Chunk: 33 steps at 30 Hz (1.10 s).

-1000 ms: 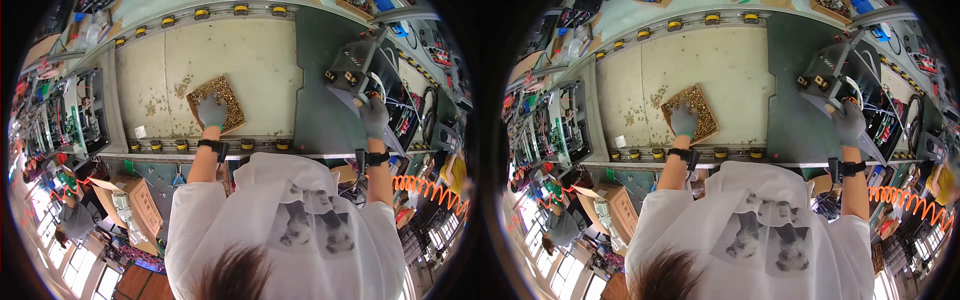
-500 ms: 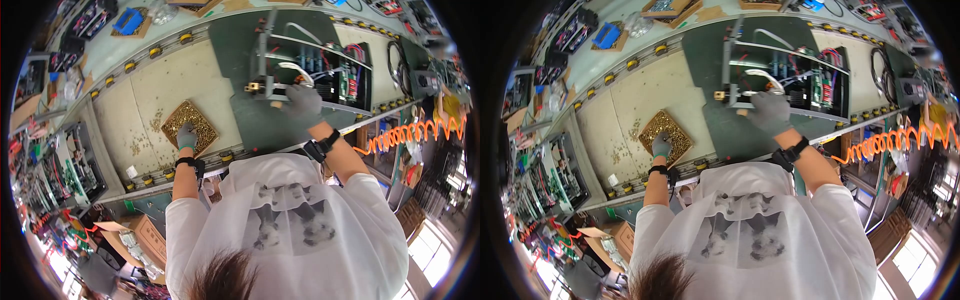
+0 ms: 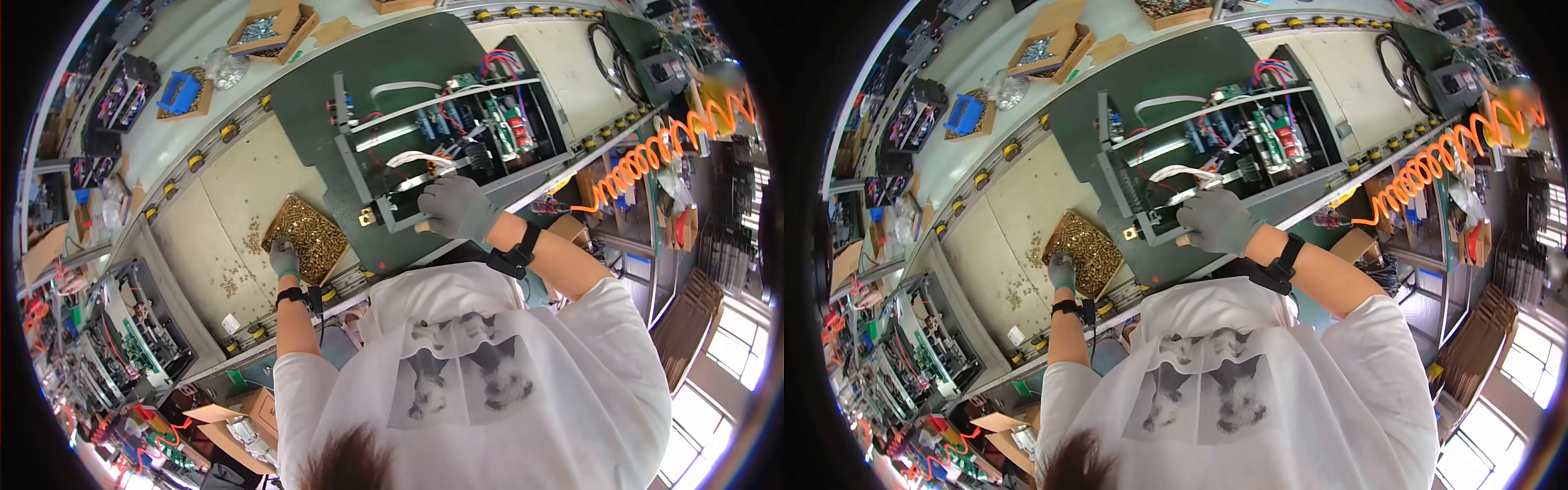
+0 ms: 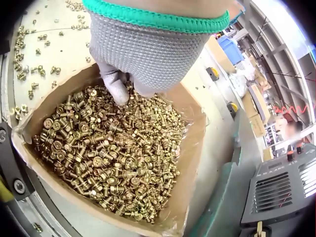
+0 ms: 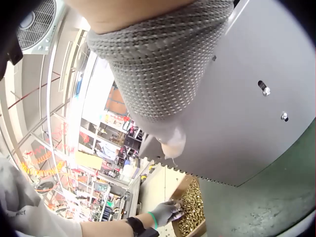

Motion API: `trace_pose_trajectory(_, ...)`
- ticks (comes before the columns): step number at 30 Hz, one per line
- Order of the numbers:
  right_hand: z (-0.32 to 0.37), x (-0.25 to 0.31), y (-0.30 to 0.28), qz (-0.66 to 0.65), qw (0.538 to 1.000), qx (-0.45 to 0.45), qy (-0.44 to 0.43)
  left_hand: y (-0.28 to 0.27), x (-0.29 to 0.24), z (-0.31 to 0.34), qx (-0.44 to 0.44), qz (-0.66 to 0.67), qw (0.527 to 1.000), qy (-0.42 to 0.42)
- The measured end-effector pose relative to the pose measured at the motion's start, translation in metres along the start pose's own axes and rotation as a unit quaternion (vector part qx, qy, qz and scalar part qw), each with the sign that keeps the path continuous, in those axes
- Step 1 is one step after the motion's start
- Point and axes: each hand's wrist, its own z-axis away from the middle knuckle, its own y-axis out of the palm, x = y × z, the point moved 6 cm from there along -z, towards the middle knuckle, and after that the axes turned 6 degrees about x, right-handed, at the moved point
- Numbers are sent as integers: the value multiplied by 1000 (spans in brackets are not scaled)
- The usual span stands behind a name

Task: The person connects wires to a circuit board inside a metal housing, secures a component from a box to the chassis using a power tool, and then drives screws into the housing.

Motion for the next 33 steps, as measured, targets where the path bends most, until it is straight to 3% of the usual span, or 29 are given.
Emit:
trace_pose_trajectory(1, 4, 2, -6, -24, 999, -18, -10, -2, 1, 2, -83, 9, 996, 6)
trace_pose_trajectory(2, 12, 4, -11, -21, 1000, -21, -6, -2, 0, 3, -81, 10, 997, 11)
trace_pose_trajectory(4, 42, 3, -33, -65, 989, -130, 20, -7, -4, 8, -70, 38, 997, 10)
trace_pose_trajectory(5, 58, 0, -43, -63, 983, -174, 1, -12, -9, 15, -107, 18, 994, 11)
trace_pose_trajectory(8, 129, -31, -32, -57, 983, -103, 139, -11, 3, 9, -64, 92, 994, -20)
trace_pose_trajectory(9, 155, -44, -21, -73, 973, -80, 203, -10, 1, 13, -84, 133, 987, 9)
trace_pose_trajectory(10, 185, -65, 0, -121, 947, -66, 290, -9, 0, 15, -87, 134, 987, 13)
trace_pose_trajectory(12, 244, -109, 51, -195, 865, -23, 462, -5, 8, 18, -95, 350, 932, 13)
trace_pose_trajectory(13, 273, -130, 77, -220, 810, 8, 544, -4, 11, 18, -112, 387, 915, 3)
trace_pose_trajectory(14, 292, -151, 102, -223, 811, 3, 541, -3, 10, 21, -113, 387, 915, 8)
trace_pose_trajectory(16, 334, -182, 145, -284, 658, -23, 697, -3, 7, 32, -127, 432, 892, -22)
trace_pose_trajectory(17, 335, -190, 152, -292, 658, -25, 694, -4, 2, 42, -141, 435, 889, -11)
trace_pose_trajectory(19, 338, -190, 132, -286, 510, -61, 809, -5, -2, 51, -165, 399, 902, 9)
trace_pose_trajectory(20, 343, -201, 148, -294, 510, -60, 806, -6, -5, 55, -183, 366, 912, 20)
trace_pose_trajectory(22, 345, -227, 166, -305, 570, -178, 742, -9, -15, 70, -205, 357, 911, 20)
trace_pose_trajectory(23, 341, -234, 166, -318, 593, -213, 709, -8, -14, 71, -181, 431, 884, 18)
trace_pose_trajectory(25, 335, -253, 187, -406, 569, -255, 668, -10, 11, 45, -122, 575, 809, 5)
trace_pose_trajectory(26, 332, -264, 208, -484, 540, -297, 622, -25, 42, 21, -127, 574, 809, 6)
trace_pose_trajectory(27, 338, -278, 235, -552, 497, -393, 542, -27, 53, 0, 83, 634, 760, 117)
trace_pose_trajectory(28, 345, -294, 253, -554, 502, -389, 539, -22, 26, 34, 62, 662, 743, 76)
trace_pose_trajectory(30, 351, -316, 276, -500, 560, -284, 597, -14, -36, 110, 30, 694, 718, 39)
trace_pose_trajectory(32, 341, -292, 231, -459, 586, -289, 601, -10, -62, 141, 90, 695, 708, 85)
trace_pose_trajectory(33, 342, -286, 219, -395, 619, -279, 619, -7, -70, 142, 199, 706, 666, 136)
